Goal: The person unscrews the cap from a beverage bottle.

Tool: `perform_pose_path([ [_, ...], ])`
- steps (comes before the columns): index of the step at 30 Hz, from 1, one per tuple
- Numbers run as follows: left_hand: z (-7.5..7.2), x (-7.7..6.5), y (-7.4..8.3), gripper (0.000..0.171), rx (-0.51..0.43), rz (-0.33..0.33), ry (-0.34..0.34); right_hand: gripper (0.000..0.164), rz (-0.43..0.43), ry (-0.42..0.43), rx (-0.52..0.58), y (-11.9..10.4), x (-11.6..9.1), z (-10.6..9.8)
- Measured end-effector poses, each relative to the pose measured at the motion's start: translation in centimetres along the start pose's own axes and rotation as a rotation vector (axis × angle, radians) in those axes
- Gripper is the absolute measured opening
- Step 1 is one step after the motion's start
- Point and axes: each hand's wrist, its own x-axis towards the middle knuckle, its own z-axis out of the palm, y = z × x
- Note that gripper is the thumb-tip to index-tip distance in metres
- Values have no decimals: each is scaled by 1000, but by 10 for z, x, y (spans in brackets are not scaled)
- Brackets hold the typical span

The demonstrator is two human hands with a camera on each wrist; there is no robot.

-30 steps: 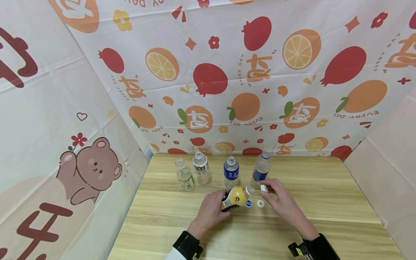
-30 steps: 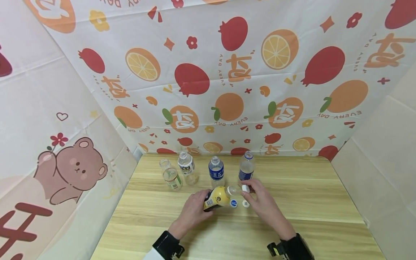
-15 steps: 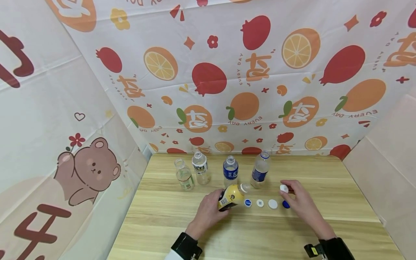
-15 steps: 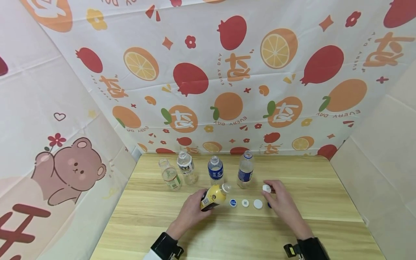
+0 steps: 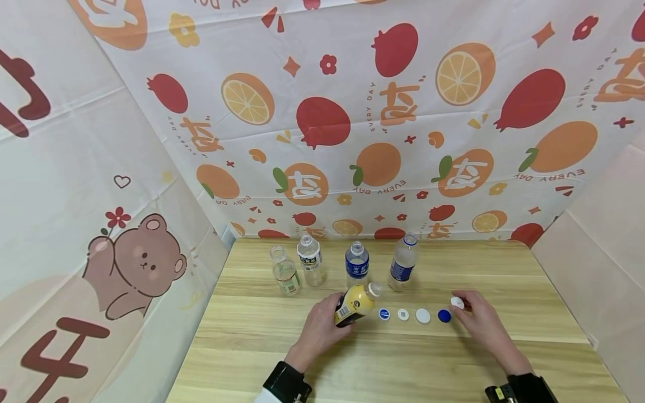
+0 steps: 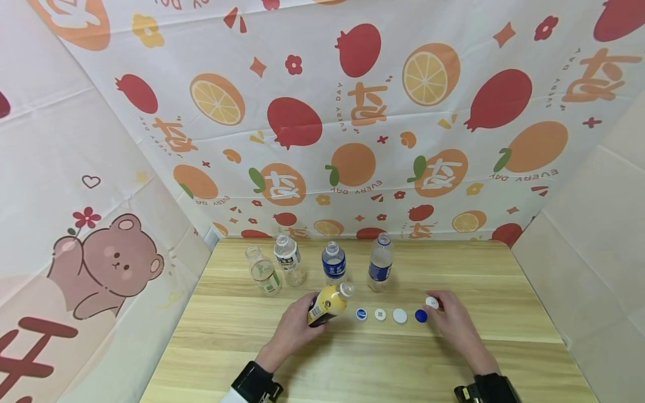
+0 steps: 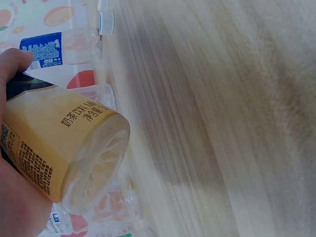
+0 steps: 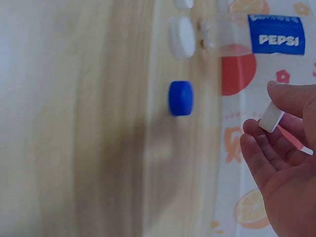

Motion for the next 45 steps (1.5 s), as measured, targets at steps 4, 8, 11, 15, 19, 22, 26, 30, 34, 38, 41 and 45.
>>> perform_pose_path([
  [4, 0, 0, -1, 69, 6, 10, 12, 36, 16, -1, -1, 9, -4, 2],
  [8, 1, 0, -1, 69, 2, 8, 11, 35, 49, -41, -20, 16, -5, 2],
  [11, 0, -1, -1, 69, 1, 2, 6, 34, 93, -110, -36, 20, -5, 1],
  [15, -1, -1, -1, 69, -4, -10, -1, 31, 121, -176, -91, 28, -7, 3],
  [19, -1, -2, -1, 69, -10, -11, 3, 28, 110, -182, -161, 36, -11, 7],
  [22, -2, -2, -1, 69, -7, -9, 6, 26, 104, -177, -189, 40, -14, 9],
  [26, -1, -2, -2, 68, -4, -5, 8, 24, 86, -168, -196, 44, -14, 10],
  [30, -1, -2, -2, 69, -10, -3, 3, 22, 63, -153, -202, 46, -14, 12],
  [34, -1, -2, -1, 69, -15, -11, -12, 23, 41, -132, -209, 49, -15, 13],
  [38, -2, -3, -1, 69, -12, -21, -24, 24, 23, -117, -209, 51, -17, 14],
  [41, -1, -3, -1, 69, -10, -25, -28, 24, 22, -115, -203, 52, -18, 15],
  [45, -1, -3, -1, 69, -7, -22, -24, 26, 30, -120, -194, 53, -18, 15],
])
